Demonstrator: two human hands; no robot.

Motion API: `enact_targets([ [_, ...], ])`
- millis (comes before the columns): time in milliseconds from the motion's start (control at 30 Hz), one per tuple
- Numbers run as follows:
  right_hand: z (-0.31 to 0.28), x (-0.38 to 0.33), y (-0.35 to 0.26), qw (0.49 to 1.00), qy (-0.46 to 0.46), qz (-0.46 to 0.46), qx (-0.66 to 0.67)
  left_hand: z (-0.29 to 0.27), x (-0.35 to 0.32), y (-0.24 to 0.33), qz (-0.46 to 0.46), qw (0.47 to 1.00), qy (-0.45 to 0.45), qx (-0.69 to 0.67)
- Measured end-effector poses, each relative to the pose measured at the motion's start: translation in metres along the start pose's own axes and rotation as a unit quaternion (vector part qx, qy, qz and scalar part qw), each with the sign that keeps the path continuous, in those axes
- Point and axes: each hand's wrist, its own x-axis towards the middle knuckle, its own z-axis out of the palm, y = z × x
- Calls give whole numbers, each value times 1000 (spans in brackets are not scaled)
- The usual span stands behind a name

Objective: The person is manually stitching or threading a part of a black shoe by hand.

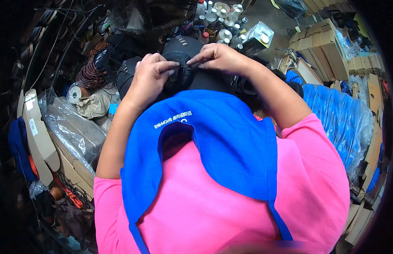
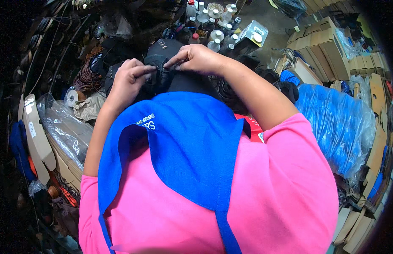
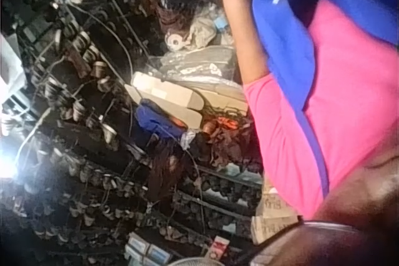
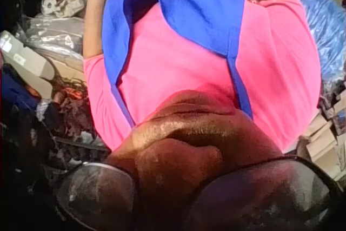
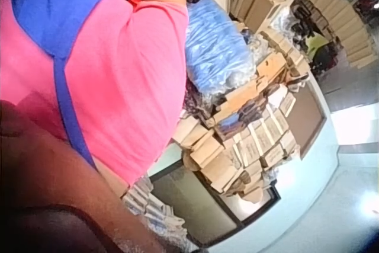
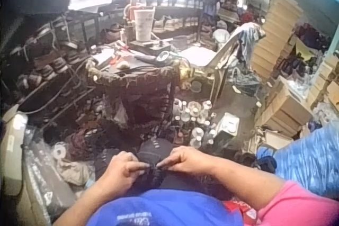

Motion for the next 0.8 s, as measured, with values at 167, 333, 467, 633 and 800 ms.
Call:
enact_targets([
  [167, 12, 0, 2, 991, 32, 52, 118, 7, -16, 0, -137, 987, 41, -76],
  [333, 21, 7, 5, 972, 69, 46, 219, 32, -11, -11, -225, 940, 70, -247],
  [467, 23, 11, 3, 971, 66, 68, 220, 37, -5, -9, -238, 919, 41, -311],
  [633, 15, 20, -8, 989, 49, 63, 124, 24, 4, -2, -209, 958, 17, -194],
  [800, -11, 15, -1, 984, 24, 61, 164, 3, -5, -13, -115, 990, 34, -79],
])
